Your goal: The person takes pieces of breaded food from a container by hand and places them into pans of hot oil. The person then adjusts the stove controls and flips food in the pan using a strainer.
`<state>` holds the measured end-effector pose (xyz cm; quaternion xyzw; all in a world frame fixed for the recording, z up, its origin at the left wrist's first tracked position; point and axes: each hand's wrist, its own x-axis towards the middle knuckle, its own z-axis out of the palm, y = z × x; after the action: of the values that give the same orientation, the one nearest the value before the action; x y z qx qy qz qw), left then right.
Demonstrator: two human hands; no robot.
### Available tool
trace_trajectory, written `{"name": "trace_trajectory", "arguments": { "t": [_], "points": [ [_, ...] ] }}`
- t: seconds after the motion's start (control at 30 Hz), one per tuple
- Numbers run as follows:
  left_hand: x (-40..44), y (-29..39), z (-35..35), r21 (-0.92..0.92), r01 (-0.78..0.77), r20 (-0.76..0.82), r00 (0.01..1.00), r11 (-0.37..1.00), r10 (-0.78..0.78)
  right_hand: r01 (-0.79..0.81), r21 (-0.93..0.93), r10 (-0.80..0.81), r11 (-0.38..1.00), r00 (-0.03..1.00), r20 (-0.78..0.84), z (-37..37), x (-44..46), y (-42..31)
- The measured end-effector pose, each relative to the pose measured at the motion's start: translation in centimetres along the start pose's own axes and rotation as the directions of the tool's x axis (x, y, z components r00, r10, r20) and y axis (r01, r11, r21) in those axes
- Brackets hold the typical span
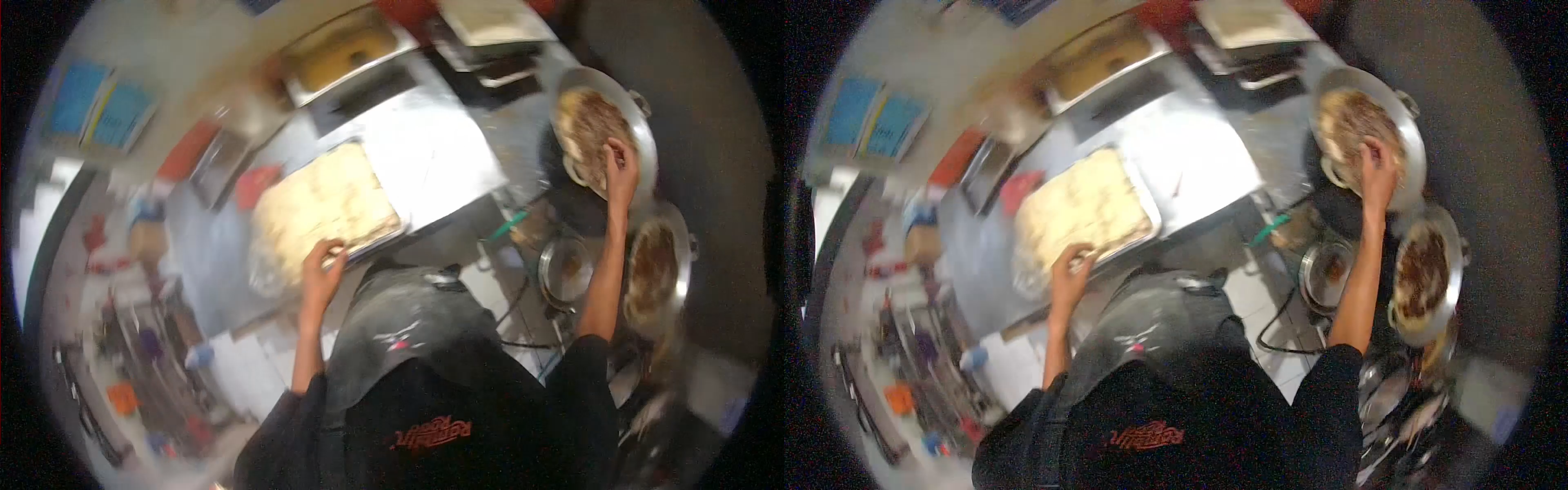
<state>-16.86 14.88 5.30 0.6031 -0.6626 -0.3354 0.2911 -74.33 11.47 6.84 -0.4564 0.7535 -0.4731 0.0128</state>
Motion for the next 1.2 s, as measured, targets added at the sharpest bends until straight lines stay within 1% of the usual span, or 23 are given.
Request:
{"name": "trace_trajectory", "arguments": {
  "t": [0.07,0.1,0.13,0.17,0.23,0.27,0.3,0.33,0.37,0.43,0.47,0.53,0.57,0.63,0.73,0.87,0.93,1.0,1.03,1.07,1.1,1.17,1.2],
  "points": [
    [-0.2,-1.7,-1.5,-0.003,0.022,-0.087,0.996,1.000,-0.022,0.019,0.116,-0.051,0.993,0.959,0.277,8.8,-3.3,-7.8],
    [-0.4,-2.3,-2.2,-0.031,0.046,-0.106,0.993,0.998,-0.049,0.076,0.067,-0.099,0.995,0.881,0.464,12.4,-5.5,-11.8],
    [-0.5,-2.9,-3.0,-0.067,0.059,-0.117,0.991,0.996,-0.066,0.162,0.141,-0.214,0.977,0.801,0.559,17.9,-8.2,-11.7],
    [-0.6,-3.5,-4.0,-0.038,0.073,-0.146,0.986,0.997,-0.078,0.067,0.336,-0.287,0.940,0.689,0.665,22.9,-11.2,-13.0],
    [-1.9,-5.2,-6.0,-0.022,0.104,-0.189,0.976,0.994,-0.106,0.140,0.230,-0.269,0.963,0.515,0.814,26.6,-16.8,-20.3],
    [-2.0,-5.8,-6.8,0.005,0.128,-0.225,0.967,0.992,-0.123,0.225,0.206,-0.280,0.952,0.374,0.884,28.9,-18.3,-23.3],
    [-2.3,-5.7,-7.7,-0.018,0.194,-0.237,0.952,0.981,-0.193,0.316,0.219,-0.317,0.923,0.304,0.898,31.1,-20.0,-25.0],
    [-2.8,-6.5,-8.2,-0.024,0.198,-0.238,0.951,0.980,-0.198,0.396,0.233,-0.341,0.888,0.229,0.912,32.5,-21.3,-26.1],
    [-3.0,-7.6,-8.9,-0.032,0.214,-0.256,0.942,0.976,-0.215,0.400,0.231,-0.340,0.887,0.226,0.913,33.5,-22.0,-26.7],
    [-3.2,-9.1,-9.9,-0.047,0.228,-0.268,0.935,0.973,-0.232,0.566,0.181,-0.290,0.805,0.107,0.951,34.7,-22.8,-27.5],
    [-3.3,-9.6,-10.2,-0.057,0.237,-0.259,0.935,0.970,-0.243,0.565,0.173,-0.281,0.807,0.108,0.954,35.2,-22.7,-27.7],
    [-3.4,-10.2,-10.7,-0.070,0.245,-0.238,0.937,0.967,-0.254,0.429,0.142,-0.155,0.892,-0.004,0.988,36.4,-22.1,-27.4],
    [-3.3,-10.3,-10.8,-0.066,0.242,-0.229,0.941,0.968,-0.250,0.431,0.132,-0.147,0.893,0.003,0.989,36.8,-22.0,-27.2],
    [-3.0,-10.3,-10.8,-0.065,0.236,-0.212,0.946,0.970,-0.245,0.410,0.197,-0.222,0.891,0.014,0.975,37.1,-22.1,-26.6],
    [-2.3,-10.4,-10.8,-0.094,0.215,-0.197,0.953,0.972,-0.230,0.345,0.188,-0.207,0.920,0.020,0.978,37.3,-22.2,-26.5],
    [-1.6,-10.6,-10.8,-0.091,0.200,-0.164,0.963,0.975,-0.213,0.314,0.182,-0.216,0.932,0.077,0.973,37.2,-20.4,-26.4],
    [-1.7,-11.0,-10.4,-0.095,0.191,-0.116,0.973,0.977,-0.202,0.314,0.203,-0.236,0.927,0.070,0.969,36.5,-18.0,-27.2],
    [-1.3,-12.5,-9.6,-0.018,0.132,-0.159,0.978,0.991,-0.133,0.283,0.322,-0.383,0.903,0.192,0.904,35.3,-16.9,-27.4],
    [-0.9,-13.1,-9.3,-0.026,0.118,-0.124,0.985,0.993,-0.120,0.275,0.376,-0.446,0.885,0.268,0.854,35.2,-16.9,-26.4],
    [-0.6,-13.9,-9.0,-0.034,0.103,-0.081,0.991,0.994,-0.105,0.337,0.457,-0.559,0.823,0.344,0.754,34.8,-16.5,-25.4],
    [-0.2,-13.8,-8.9,-0.018,0.056,-0.065,0.996,0.998,-0.057,0.279,0.449,-0.528,0.849,0.394,0.752,29.7,-15.0,-27.4],
    [0.4,-13.4,-8.0,-0.046,0.053,0.002,0.999,0.998,-0.053,0.189,0.383,-0.421,0.904,0.551,0.721,25.4,-13.4,-26.4],
    [0.8,-13.1,-7.5,-0.044,0.080,0.020,0.997,0.996,-0.080,0.109,0.293,-0.295,0.950,0.625,0.722,22.4,-12.2,-25.5]
  ]
}}
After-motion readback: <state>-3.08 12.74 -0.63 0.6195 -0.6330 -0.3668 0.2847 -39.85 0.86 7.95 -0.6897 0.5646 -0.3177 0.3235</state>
